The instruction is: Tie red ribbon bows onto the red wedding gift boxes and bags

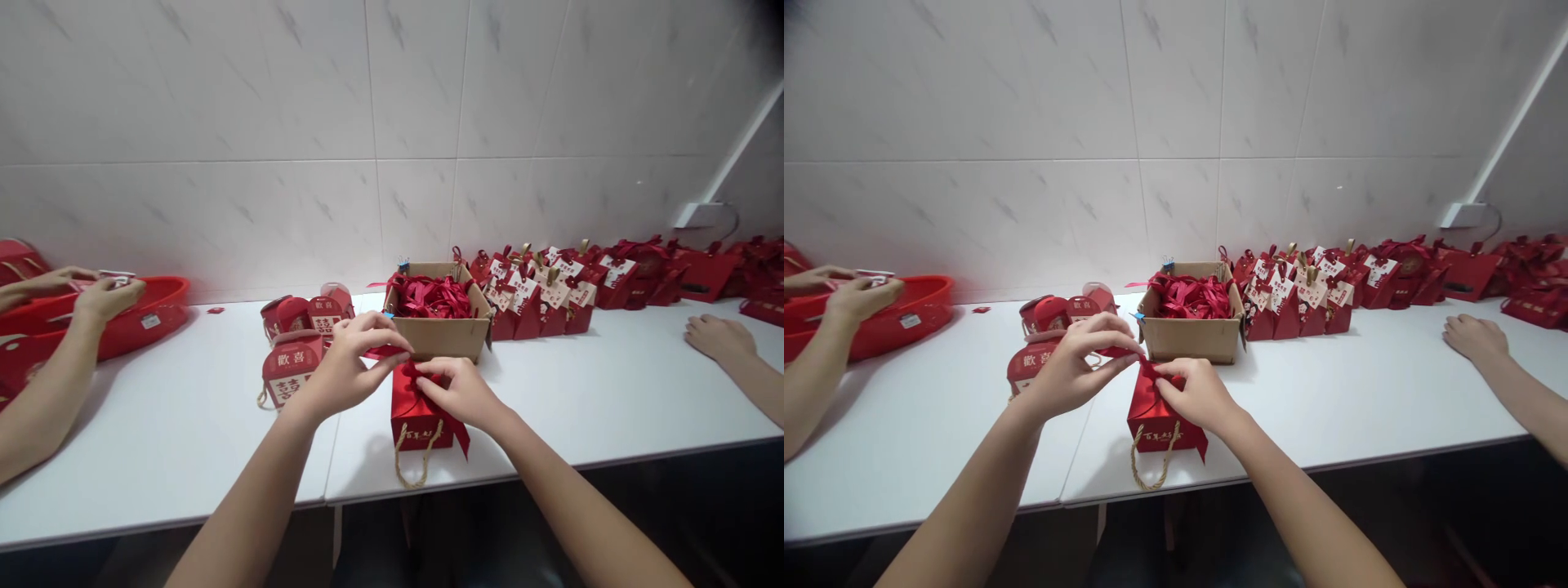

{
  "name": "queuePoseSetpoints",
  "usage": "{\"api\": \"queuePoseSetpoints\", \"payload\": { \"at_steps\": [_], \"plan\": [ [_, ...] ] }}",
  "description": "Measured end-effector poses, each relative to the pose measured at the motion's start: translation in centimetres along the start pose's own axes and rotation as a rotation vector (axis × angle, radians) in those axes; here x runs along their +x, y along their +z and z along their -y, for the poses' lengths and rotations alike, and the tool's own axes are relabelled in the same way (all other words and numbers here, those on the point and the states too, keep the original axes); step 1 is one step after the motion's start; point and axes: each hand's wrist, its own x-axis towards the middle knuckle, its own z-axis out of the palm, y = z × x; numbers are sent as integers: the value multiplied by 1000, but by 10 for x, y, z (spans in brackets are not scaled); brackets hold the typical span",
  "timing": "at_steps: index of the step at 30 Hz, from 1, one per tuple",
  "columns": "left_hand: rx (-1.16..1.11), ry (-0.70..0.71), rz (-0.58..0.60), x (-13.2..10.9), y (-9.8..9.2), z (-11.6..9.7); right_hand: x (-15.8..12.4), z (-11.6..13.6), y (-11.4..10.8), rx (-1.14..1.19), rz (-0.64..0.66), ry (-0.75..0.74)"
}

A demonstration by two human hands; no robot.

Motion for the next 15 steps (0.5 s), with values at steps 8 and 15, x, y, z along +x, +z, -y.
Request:
{"api": "queuePoseSetpoints", "payload": {
  "at_steps": [8,15],
  "plan": [
    [322,-78,-394,28,51,21,0,-7,9,53,-91,47],
    [-55,-60,-192,-4,60,40,0,-11,11,92,-112,45]
  ]
}}
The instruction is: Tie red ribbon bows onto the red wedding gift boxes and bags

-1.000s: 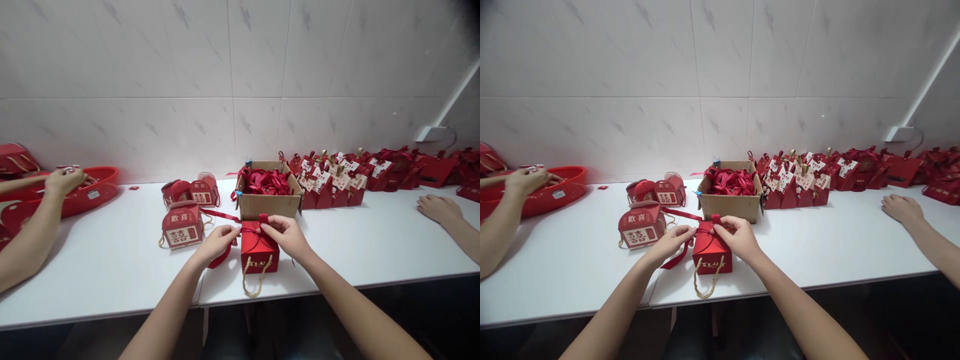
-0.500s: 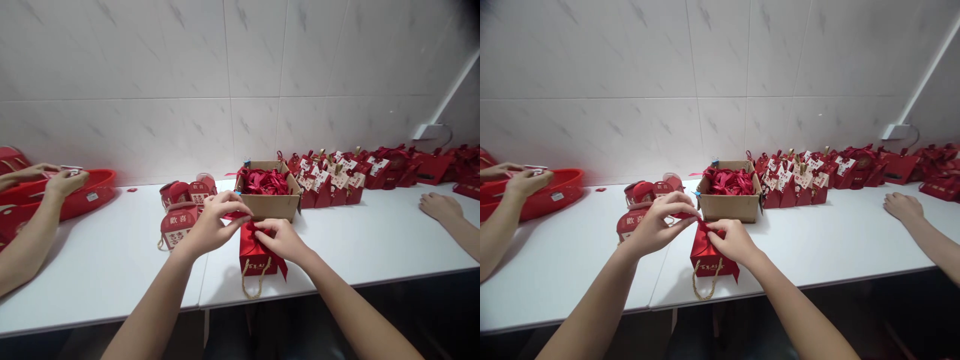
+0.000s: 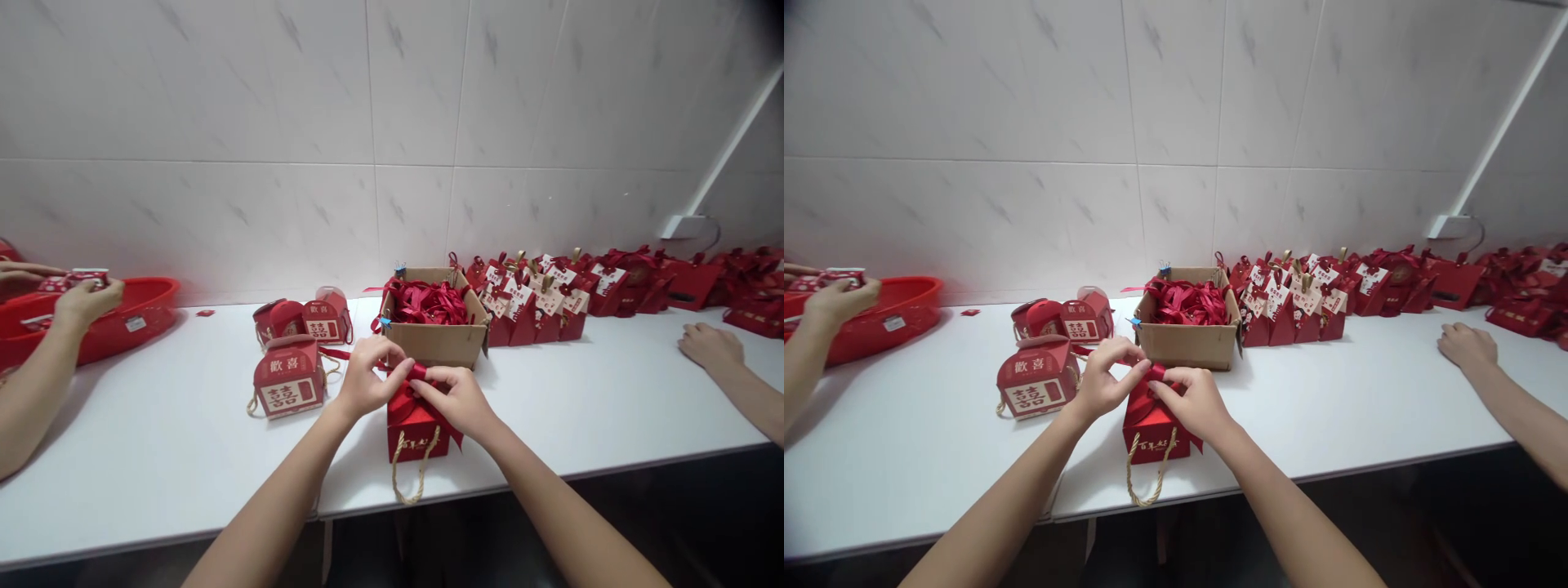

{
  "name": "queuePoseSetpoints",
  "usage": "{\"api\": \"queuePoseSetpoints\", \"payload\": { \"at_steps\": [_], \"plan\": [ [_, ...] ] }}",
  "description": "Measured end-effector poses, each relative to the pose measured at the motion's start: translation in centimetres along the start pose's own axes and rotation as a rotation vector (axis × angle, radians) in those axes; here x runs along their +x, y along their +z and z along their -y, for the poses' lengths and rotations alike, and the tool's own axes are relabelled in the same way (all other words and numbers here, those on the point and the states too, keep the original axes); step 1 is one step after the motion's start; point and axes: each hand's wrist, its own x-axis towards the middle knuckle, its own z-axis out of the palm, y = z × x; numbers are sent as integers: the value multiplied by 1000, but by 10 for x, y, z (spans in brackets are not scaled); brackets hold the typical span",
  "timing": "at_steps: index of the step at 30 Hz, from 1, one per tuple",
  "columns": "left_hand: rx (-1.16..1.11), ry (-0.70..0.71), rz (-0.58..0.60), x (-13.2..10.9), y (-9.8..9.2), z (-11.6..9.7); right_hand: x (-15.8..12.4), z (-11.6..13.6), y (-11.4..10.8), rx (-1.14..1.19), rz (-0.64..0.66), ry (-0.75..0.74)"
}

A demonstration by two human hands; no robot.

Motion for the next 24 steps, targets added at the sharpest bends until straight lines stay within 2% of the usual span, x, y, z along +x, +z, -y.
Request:
{"api": "queuePoseSetpoints", "payload": {
  "at_steps": [5,8,11,15,19,24],
  "plan": [
    [-296,-143,112,-5,4,6,-1,-3,0,29,-4,29],
    [-355,-202,97,-7,7,8,-3,-5,2,157,-91,79],
    [-385,-222,137,-10,9,10,-4,-7,4,256,-154,79],
    [-438,-220,178,-13,11,11,-5,-7,5,178,-149,30],
    [-429,-195,200,-14,10,9,-5,-7,4,99,-156,41],
    [-349,-163,143,-16,12,11,-7,-6,2,-91,-235,-63]
  ]
}}
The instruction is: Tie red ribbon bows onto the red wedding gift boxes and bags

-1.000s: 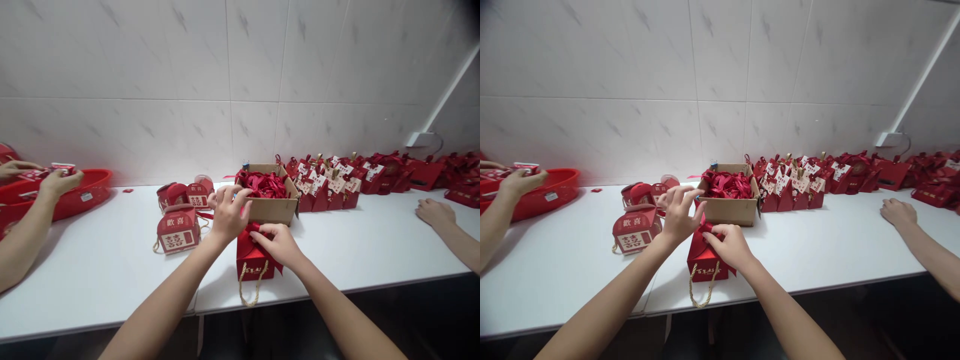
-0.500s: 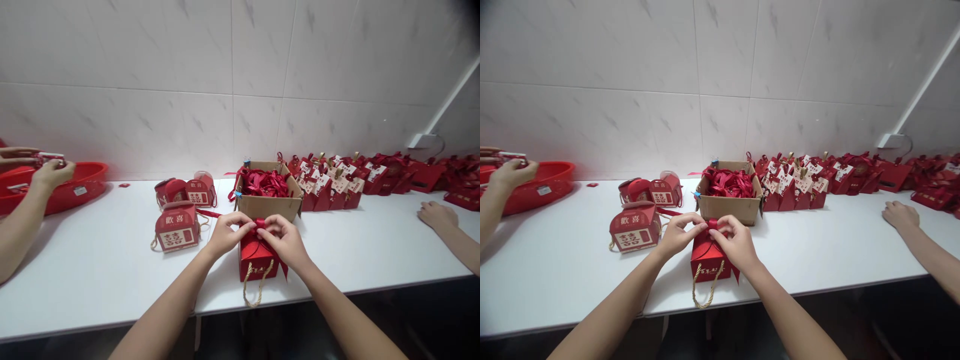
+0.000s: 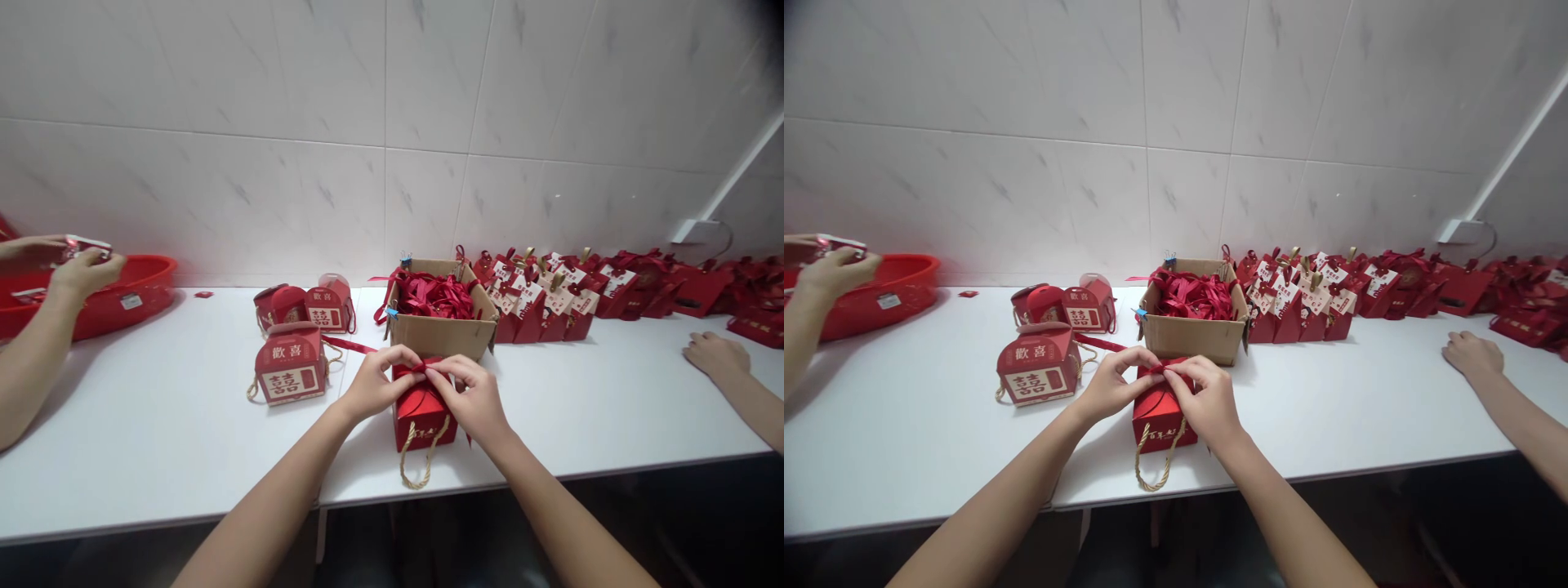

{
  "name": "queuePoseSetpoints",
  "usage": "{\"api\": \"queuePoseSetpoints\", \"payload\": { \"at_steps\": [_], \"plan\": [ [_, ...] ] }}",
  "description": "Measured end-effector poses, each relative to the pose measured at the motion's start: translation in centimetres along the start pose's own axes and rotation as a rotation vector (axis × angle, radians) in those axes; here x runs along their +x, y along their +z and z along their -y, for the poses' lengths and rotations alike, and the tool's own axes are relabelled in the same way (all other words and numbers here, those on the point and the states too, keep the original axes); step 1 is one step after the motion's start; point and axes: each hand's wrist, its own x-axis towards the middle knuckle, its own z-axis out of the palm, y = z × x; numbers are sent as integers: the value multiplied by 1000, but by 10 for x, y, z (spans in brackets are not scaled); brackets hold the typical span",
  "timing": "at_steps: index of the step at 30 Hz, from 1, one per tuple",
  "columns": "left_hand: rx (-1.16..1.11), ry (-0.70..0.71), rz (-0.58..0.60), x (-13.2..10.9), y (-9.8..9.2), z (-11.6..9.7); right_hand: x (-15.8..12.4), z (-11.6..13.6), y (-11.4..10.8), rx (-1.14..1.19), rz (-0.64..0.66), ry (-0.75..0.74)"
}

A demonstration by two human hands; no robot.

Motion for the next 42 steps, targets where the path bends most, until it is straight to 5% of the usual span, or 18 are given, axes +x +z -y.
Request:
{"api": "queuePoseSetpoints", "payload": {
  "at_steps": [14,22,28,34,42],
  "plan": [
    [177,94,-69,-4,4,8,6,-4,-5,-248,42,-15],
    [157,92,-48,-6,8,3,8,-4,-5,278,360,313],
    [65,33,-144,-2,6,-3,6,-3,0,382,259,359],
    [1,-61,53,-3,0,-10,5,-4,2,369,201,393],
    [-91,-156,83,-1,-3,-3,4,-9,0,166,80,321]
  ]
}}
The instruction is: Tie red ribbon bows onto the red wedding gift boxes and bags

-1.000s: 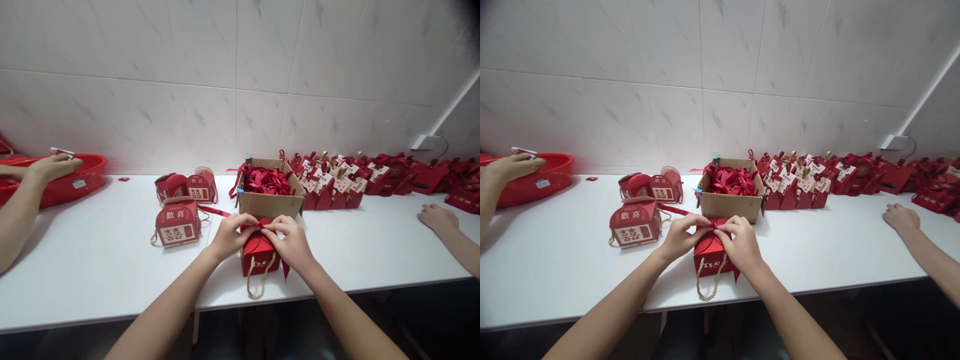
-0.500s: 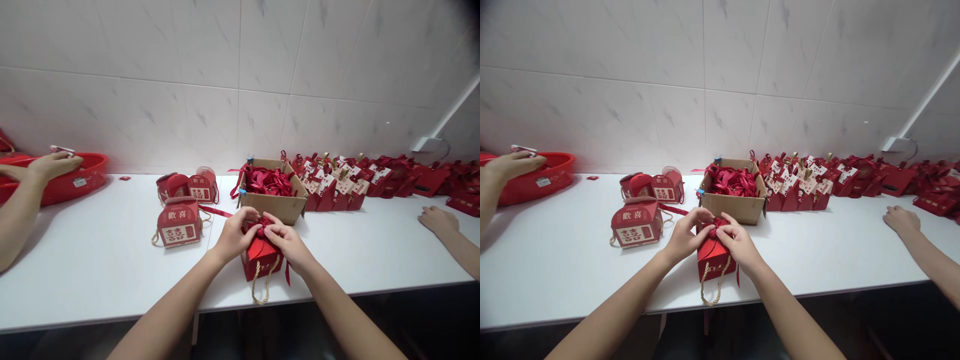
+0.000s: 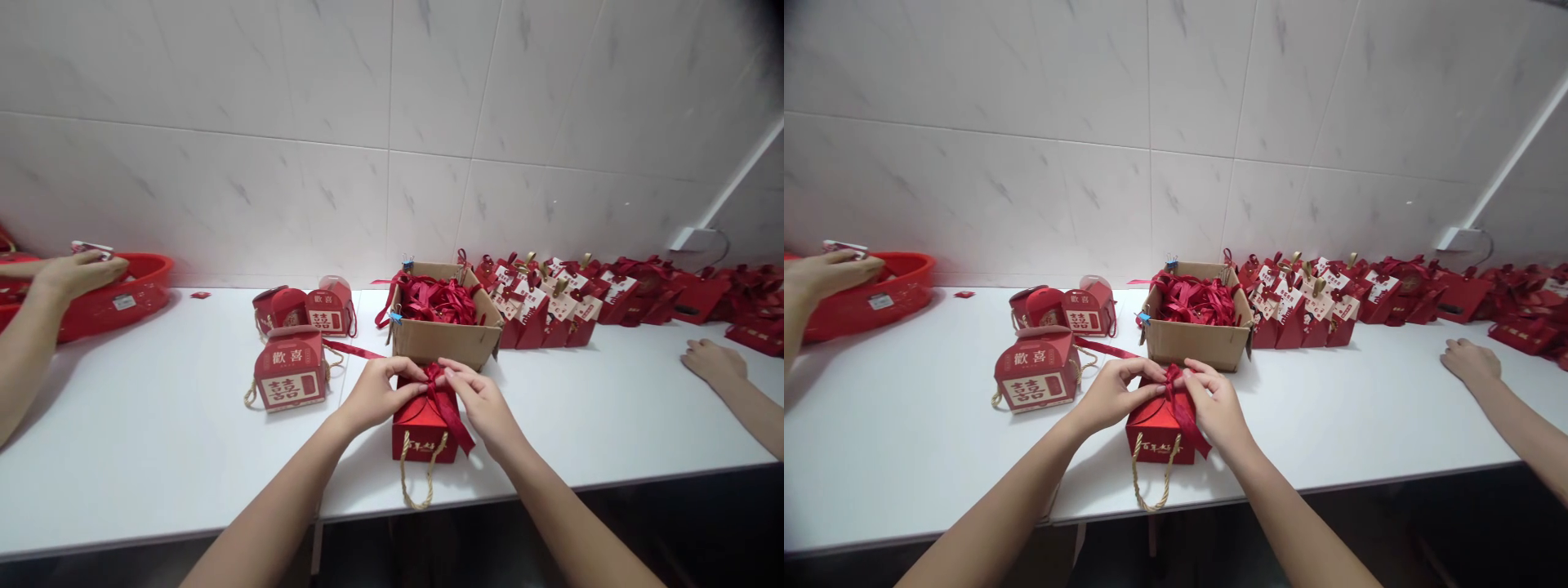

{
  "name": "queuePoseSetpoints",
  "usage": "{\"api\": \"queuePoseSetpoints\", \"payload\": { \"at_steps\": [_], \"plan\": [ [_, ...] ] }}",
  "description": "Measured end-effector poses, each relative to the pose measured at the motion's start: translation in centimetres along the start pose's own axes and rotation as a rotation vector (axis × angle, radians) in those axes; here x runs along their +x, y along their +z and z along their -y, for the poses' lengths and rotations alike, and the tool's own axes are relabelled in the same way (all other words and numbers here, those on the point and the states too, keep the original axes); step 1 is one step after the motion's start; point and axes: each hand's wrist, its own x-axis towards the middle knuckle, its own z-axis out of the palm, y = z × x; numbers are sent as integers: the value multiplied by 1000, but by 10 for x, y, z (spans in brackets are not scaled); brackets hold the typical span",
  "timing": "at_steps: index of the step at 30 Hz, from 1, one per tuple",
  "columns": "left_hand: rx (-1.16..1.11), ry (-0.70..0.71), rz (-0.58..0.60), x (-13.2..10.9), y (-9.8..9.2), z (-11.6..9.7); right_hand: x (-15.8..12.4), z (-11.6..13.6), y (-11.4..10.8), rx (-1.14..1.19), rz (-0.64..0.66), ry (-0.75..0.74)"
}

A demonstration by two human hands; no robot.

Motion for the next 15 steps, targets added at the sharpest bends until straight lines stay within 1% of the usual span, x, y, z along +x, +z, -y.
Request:
{"api": "queuePoseSetpoints", "payload": {
  "at_steps": [2,3,4,7,8,9,11,15],
  "plan": [
    [-33,2,61,0,-4,-1,4,-3,-5,-63,-63,-59],
    [-42,8,90,0,-5,-2,6,-4,-8,-97,-64,-101],
    [-46,16,113,-1,-7,-3,9,-4,-11,-117,-29,-146],
    [-38,25,131,-1,-8,-6,17,-3,-18,-119,200,-255],
    [-40,22,132,-1,-8,-7,19,-2,-19,-131,259,-282],
    [-44,20,132,-1,-8,-7,20,0,-21,-156,288,-306],
    [-51,18,132,0,-7,-8,23,3,-23,-266,284,-383],
    [-10,-2,117,0,-6,-8,23,12,-26,-511,223,-564]
  ]
}}
